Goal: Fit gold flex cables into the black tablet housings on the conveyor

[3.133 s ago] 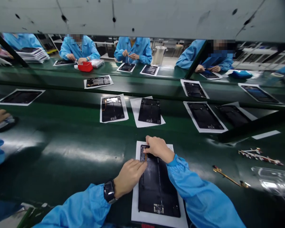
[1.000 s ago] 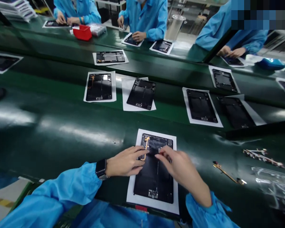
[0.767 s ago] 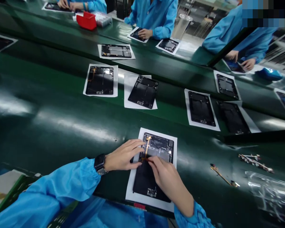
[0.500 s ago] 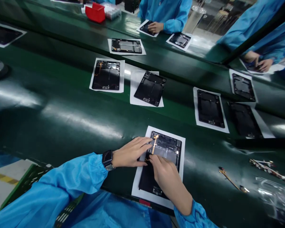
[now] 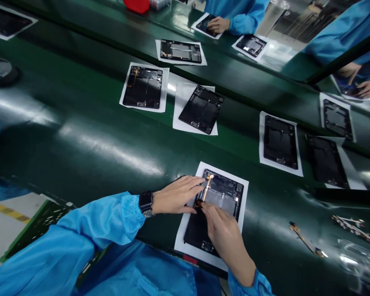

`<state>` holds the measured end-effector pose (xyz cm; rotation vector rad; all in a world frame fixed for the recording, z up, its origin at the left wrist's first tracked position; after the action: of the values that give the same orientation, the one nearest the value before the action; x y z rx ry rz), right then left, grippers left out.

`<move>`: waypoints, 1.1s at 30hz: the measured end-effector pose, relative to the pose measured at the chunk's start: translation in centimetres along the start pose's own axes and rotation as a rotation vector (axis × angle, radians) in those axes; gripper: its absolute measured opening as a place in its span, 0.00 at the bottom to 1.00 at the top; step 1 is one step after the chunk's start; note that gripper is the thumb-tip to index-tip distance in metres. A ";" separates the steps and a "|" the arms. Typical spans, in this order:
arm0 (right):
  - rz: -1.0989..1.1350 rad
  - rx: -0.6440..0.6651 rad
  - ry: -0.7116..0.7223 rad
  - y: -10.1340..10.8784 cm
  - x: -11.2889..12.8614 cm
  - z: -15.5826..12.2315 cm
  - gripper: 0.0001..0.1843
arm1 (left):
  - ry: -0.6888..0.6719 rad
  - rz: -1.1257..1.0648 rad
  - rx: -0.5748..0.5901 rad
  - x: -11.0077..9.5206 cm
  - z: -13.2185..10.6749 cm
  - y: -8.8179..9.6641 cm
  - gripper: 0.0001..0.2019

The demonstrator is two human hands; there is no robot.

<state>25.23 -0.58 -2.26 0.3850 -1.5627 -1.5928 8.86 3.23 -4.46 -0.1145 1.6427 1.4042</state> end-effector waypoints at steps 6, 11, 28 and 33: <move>-0.115 0.127 0.070 0.5 0.7 2.5 0.14 | -0.014 -0.005 0.002 -0.1 0.0 0.1 0.35; -0.108 0.140 0.060 1.7 0.0 2.3 0.15 | -0.006 0.001 -0.002 -0.1 0.0 0.1 0.39; 0.487 -0.234 -0.251 0.9 -3.0 -0.3 0.09 | 0.032 0.028 -0.027 -0.5 1.8 1.5 0.28; 1.045 -0.645 -0.735 0.1 -6.3 -3.3 0.12 | 0.189 0.281 -0.050 1.1 8.4 1.8 0.15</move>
<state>31.37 1.83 -4.81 -1.2876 -1.2310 -1.2643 12.00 11.19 -3.14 -0.0470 1.8328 1.6896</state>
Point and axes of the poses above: each hand's wrist, its own z-axis towards the middle knuckle, its own y-axis out of the back of the hand, x = y × z, the point moved 4 cm from there along z, towards the middle knuckle, and after that the axes turned 9 degrees about y, right-handed, at the moved point
